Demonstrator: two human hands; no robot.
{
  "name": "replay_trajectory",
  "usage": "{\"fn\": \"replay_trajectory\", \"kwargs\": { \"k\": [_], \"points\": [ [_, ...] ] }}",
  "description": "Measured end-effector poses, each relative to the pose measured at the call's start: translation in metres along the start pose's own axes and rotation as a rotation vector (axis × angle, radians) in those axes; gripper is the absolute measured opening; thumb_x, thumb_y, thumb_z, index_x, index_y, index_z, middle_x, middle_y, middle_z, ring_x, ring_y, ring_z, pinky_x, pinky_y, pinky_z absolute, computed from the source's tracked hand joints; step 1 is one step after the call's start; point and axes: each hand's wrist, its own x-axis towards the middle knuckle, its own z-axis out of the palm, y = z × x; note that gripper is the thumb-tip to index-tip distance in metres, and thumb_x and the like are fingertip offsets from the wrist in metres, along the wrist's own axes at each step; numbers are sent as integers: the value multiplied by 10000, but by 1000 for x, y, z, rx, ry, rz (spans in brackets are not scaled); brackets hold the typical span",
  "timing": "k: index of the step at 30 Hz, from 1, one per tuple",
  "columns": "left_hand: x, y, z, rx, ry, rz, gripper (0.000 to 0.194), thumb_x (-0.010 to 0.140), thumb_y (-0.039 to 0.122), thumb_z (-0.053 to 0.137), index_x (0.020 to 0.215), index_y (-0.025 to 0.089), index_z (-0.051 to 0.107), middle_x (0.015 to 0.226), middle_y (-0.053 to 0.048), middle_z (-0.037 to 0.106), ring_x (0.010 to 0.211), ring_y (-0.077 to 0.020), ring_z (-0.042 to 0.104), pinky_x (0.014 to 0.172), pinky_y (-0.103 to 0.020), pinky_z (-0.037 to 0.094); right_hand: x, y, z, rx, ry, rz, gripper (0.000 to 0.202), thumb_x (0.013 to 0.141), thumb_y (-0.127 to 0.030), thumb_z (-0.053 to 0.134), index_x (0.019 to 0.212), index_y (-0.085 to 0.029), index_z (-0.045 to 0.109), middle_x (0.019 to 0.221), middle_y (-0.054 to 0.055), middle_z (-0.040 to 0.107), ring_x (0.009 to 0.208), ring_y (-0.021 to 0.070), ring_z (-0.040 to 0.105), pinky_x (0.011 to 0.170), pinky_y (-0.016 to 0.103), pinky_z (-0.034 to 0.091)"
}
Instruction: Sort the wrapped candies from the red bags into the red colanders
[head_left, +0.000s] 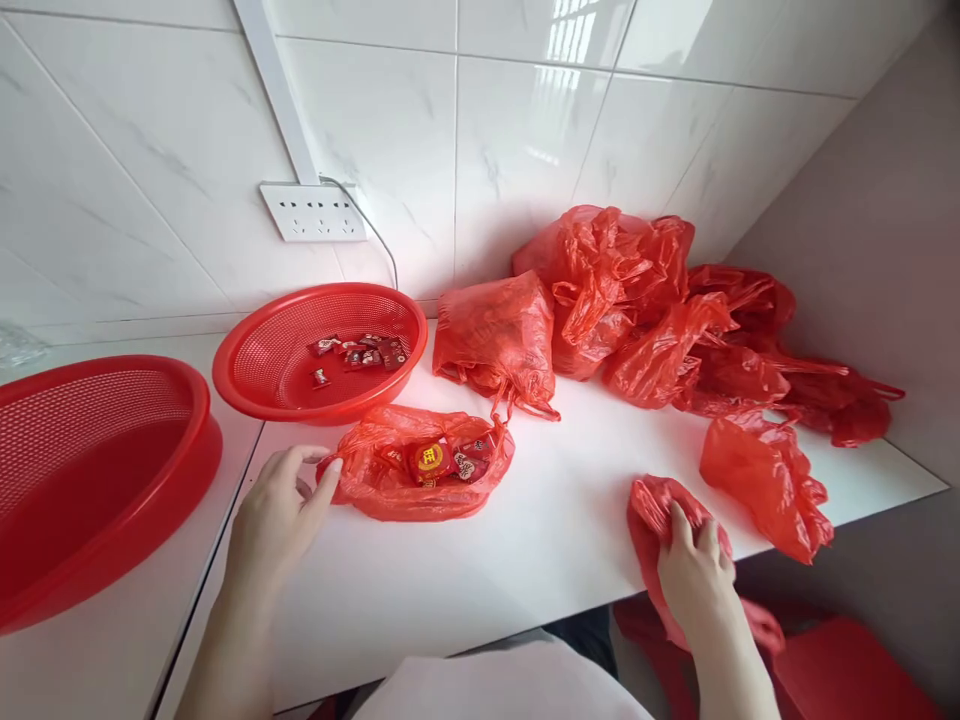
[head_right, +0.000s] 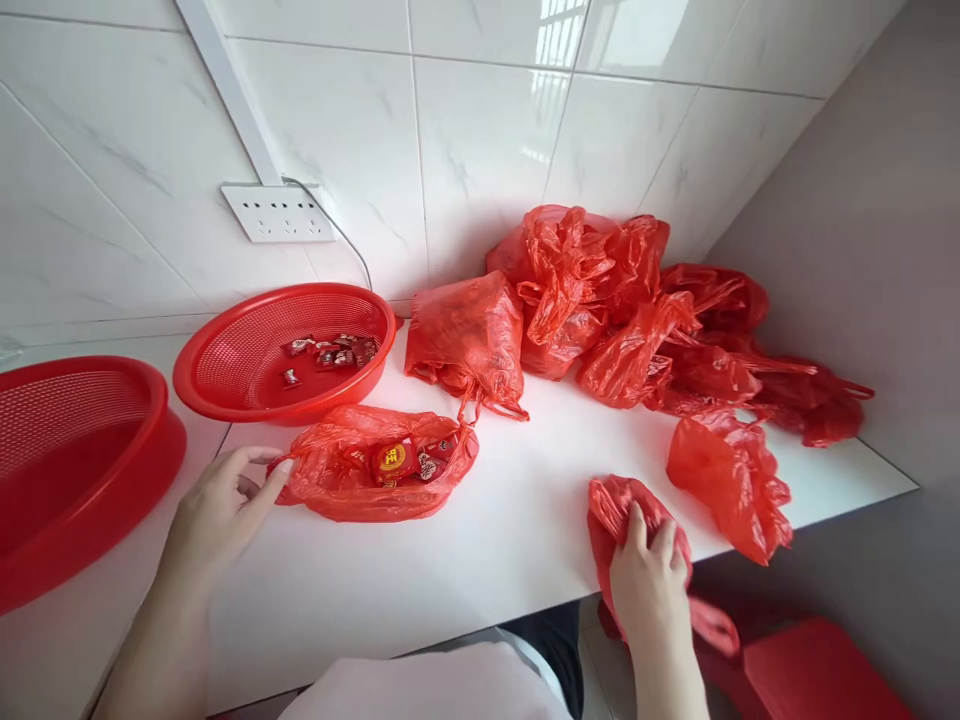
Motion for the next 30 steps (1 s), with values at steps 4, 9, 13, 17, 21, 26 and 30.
{"fn": "replay_trajectory", "kwargs": {
  "k": [4, 9, 13, 17, 21, 26, 30],
  "points": [
    [3, -3, 9, -25, -107, -9, 271, 832, 479, 532, 1002, 275, 582, 990, 0, 654, 702, -155, 595, 647, -267, 460, 49, 1, -11, 228, -28, -50, 465, 865, -165, 333, 1278, -192, 547, 1168, 126, 640, 1041, 275, 626, 864, 371, 492],
    [3, -4, 10, -9, -170, -39, 270, 843, 482, 512, 1006, 273, 564, 962, 1, 651, 684, -153, 596, 671, -273, 465, 121, 19, -48, 221, 264, 120, 392, 864, -318, 424, 1195, -173, 574, 1128, 158, 650, 1062, 321, 604, 883, 419, 475],
    [4, -9, 11, 6, -185, -89, 282, 852, 476, 496, 1034, 269, 558, 965, -20, 654, 735, -180, 605, 685, -291, 464, 144, 34, -36, 77, 251, 415, 803, 779, -644, 510, 1447, -235, 331, 1570, 215, 155, 1391, 476, 224, 925, 624, 379],
    [5, -6, 12, -47, -174, -166, 371, 880, 575, 419, 1069, 283, 551, 1095, -32, 644, 884, -213, 606, 739, -315, 473, 153, 45, -2, 178, -3, 655, 1122, 683, -778, 514, 1524, -169, 88, 1518, 338, 133, 1311, 549, 305, 859, 670, 374],
    [8, 1, 12, -67, -186, -227, 459, 860, 638, 409, 1131, 288, 531, 1159, -49, 630, 889, -224, 610, 741, -336, 485, 177, 54, 20, 212, -93, 442, 702, 857, -498, 472, 1437, -125, 338, 1299, 254, 516, 1206, 422, 482, 922, 558, 393],
    [8, 1, 13, -55, -229, -228, 440, 868, 626, 396, 1101, 284, 546, 1107, -47, 655, 819, -218, 622, 733, -341, 488, 203, 71, 5, 217, -53, 241, 601, 890, -478, 459, 1404, -170, 406, 1304, 172, 545, 1195, 293, 532, 894, 338, 440],
    [6, -6, 16, -66, -233, -228, 409, 880, 606, 389, 1076, 289, 557, 1098, -43, 669, 917, -240, 633, 756, -331, 484, 204, 86, -6, 79, 114, 323, 633, 953, -437, 184, 1465, -72, 248, 1334, 310, 458, 1172, 347, 540, 786, 417, 459]
  ]
}}
